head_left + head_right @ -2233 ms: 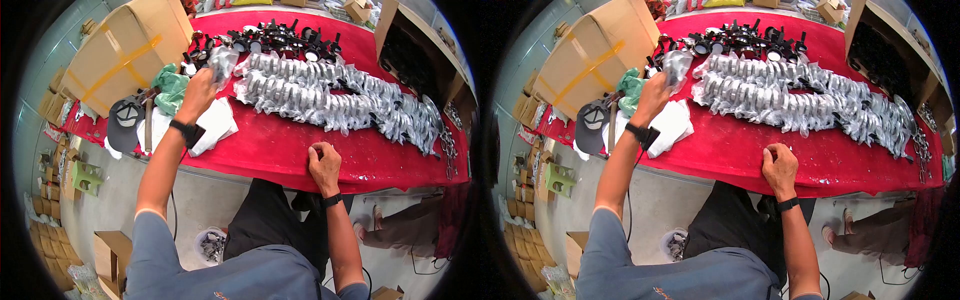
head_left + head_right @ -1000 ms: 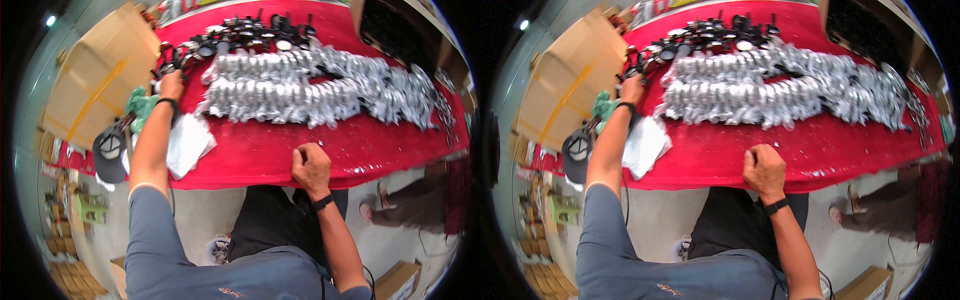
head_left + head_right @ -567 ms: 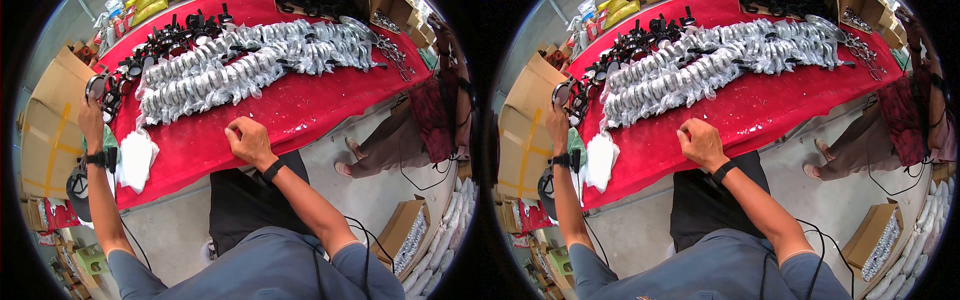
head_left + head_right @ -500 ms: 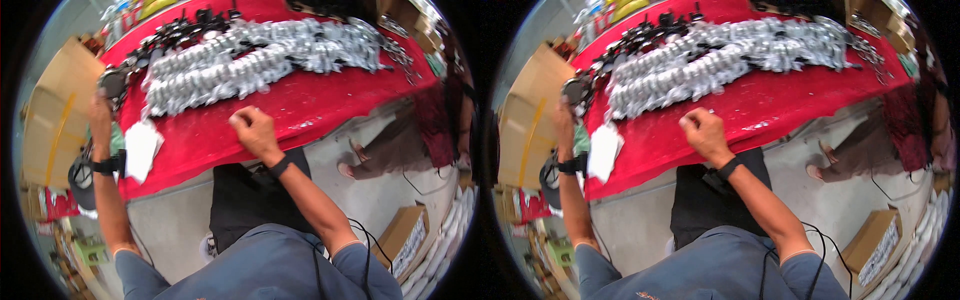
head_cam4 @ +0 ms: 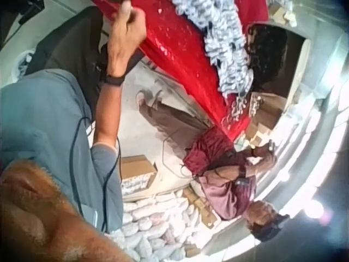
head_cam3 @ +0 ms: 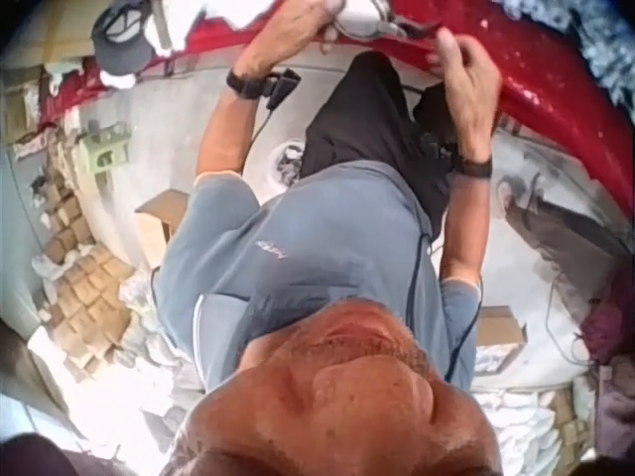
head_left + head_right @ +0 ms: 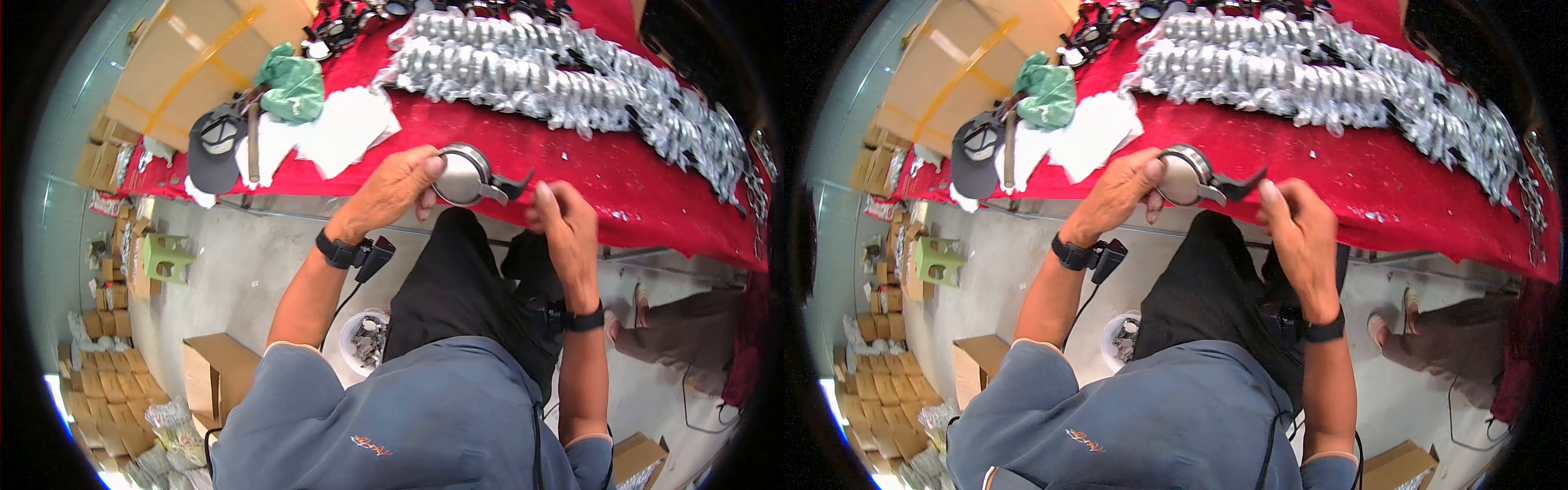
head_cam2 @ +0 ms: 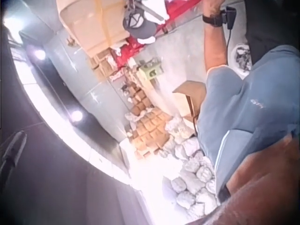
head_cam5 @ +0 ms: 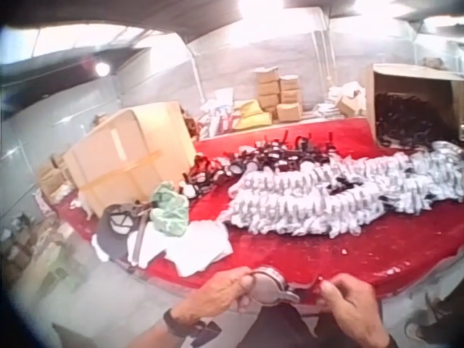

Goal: Packing small circular industrial parts into plastic bags and organizing them on a workbench.

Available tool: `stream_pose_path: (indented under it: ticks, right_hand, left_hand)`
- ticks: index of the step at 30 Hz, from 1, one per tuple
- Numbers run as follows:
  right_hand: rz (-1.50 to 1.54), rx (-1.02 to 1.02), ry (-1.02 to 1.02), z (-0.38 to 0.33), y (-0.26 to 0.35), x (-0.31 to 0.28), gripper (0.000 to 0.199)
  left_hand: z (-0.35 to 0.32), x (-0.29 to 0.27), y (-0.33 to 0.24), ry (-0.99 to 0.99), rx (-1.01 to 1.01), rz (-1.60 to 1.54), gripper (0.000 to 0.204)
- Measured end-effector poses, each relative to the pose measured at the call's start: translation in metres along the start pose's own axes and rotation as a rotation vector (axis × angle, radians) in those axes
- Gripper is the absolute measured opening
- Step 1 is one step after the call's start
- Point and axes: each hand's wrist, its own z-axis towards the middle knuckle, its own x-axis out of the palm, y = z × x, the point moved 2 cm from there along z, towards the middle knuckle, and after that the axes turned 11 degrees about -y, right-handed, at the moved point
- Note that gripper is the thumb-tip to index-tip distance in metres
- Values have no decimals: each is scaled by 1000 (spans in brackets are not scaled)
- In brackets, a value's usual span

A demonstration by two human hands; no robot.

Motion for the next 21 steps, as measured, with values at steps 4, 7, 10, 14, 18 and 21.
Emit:
stream_pose_path:
  ticks: [4,7,10,14,18,21]
  right_hand:
    - [-372,-679,-62,-30,26,-2,44]
    - [-490,-744,354,-49,16,3,50]
    - [-462,-660,510,-55,8,13,36]
    - [-326,-390,636,-59,-13,18,29]
    - [51,-33,648,-67,-37,14,33]
    - [361,176,562,-79,-35,6,40]
  left_hand:
    - [-15,-7,7,165,-147,112,43]
    - [-19,-3,7,294,-120,172,41]
    - [-26,4,2,414,-83,278,40]
    - [-31,2,-7,444,-99,331,44]
    - [1,-59,15,-62,311,706,37]
    - [33,-142,43,-568,341,1181,32]
